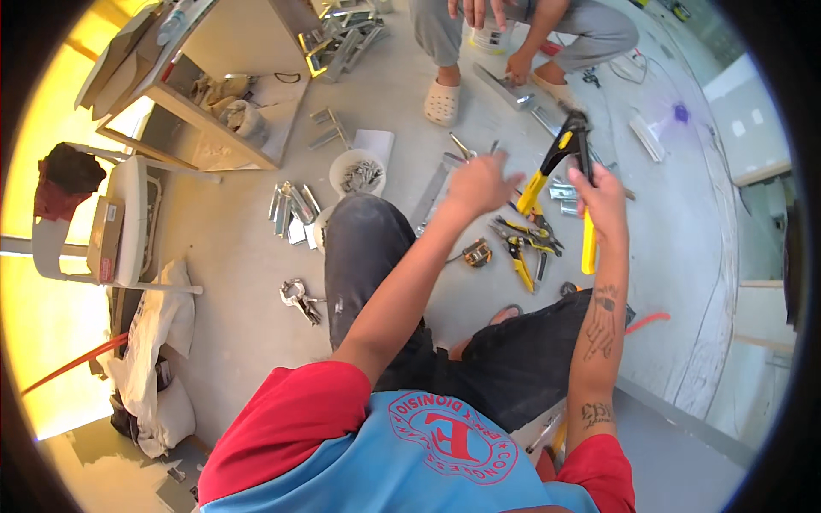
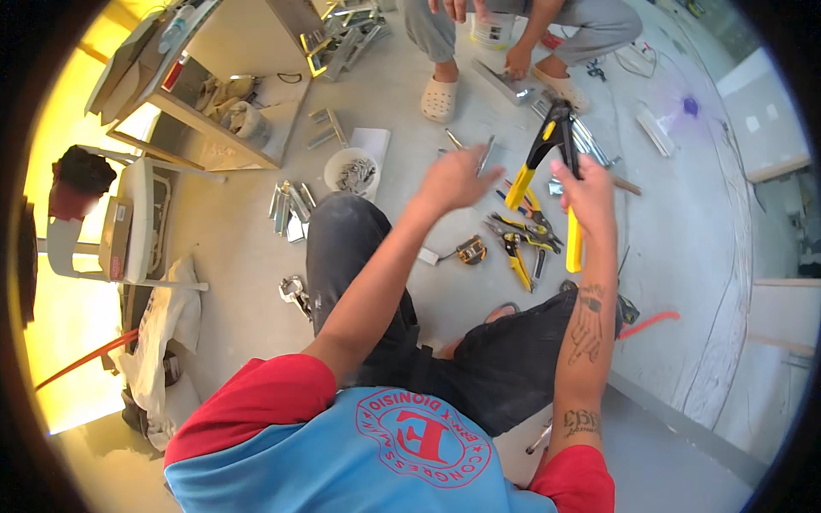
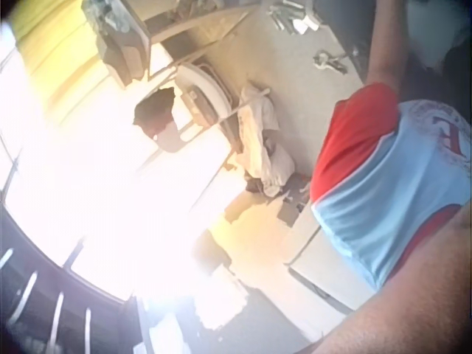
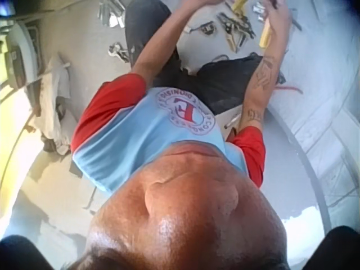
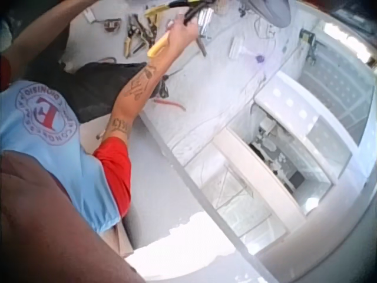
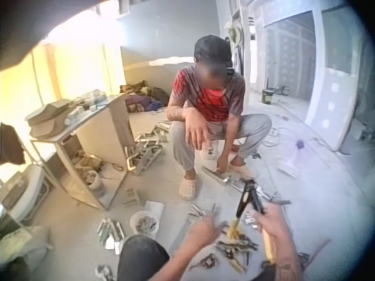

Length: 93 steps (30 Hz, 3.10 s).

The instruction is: The person is joining metal studs using a rivet gun and rivets while an assistant helps hold and drill the pieces.

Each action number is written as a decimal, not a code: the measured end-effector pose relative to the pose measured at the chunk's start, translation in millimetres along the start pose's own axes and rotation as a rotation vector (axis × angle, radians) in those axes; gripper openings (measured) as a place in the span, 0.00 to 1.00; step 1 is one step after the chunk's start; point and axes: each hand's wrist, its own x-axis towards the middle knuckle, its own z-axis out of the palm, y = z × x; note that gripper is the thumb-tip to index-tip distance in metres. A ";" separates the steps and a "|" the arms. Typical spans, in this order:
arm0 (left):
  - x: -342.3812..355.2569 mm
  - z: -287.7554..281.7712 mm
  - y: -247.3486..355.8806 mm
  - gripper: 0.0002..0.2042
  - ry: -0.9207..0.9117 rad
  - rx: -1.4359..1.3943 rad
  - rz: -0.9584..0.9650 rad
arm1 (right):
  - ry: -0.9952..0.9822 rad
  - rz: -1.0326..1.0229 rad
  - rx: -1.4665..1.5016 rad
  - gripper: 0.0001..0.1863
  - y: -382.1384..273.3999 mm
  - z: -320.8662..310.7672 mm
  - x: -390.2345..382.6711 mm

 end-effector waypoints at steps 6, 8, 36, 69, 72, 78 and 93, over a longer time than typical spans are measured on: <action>-4.2 -96.7 -126.1 0.19 0.494 -0.077 -0.194 | 0.281 -0.329 0.357 0.12 -18.2 5.0 15.5; 24.0 -76.3 -189.3 0.22 0.218 -0.032 -0.240 | 0.216 -0.105 0.330 0.13 2.9 -29.1 18.4; 27.3 13.5 -354.3 0.06 0.463 0.159 0.075 | 0.298 -0.015 0.464 0.28 3.8 17.9 -44.8; 47.2 -14.7 -6.7 0.16 -0.020 -1.504 -0.181 | 0.138 0.211 0.345 0.29 7.7 63.1 -15.4; 44.7 -20.4 -13.9 0.16 -0.034 -1.451 -0.124 | 0.143 0.132 0.311 0.30 1.9 64.6 -20.5; 42.9 -23.8 -5.4 0.15 0.060 -1.313 -0.079 | 0.123 0.046 0.090 0.31 -5.5 64.5 -26.1; 33.8 -24.1 1.6 0.14 0.114 -1.161 0.053 | 0.199 0.123 0.303 0.35 0.7 55.3 -22.9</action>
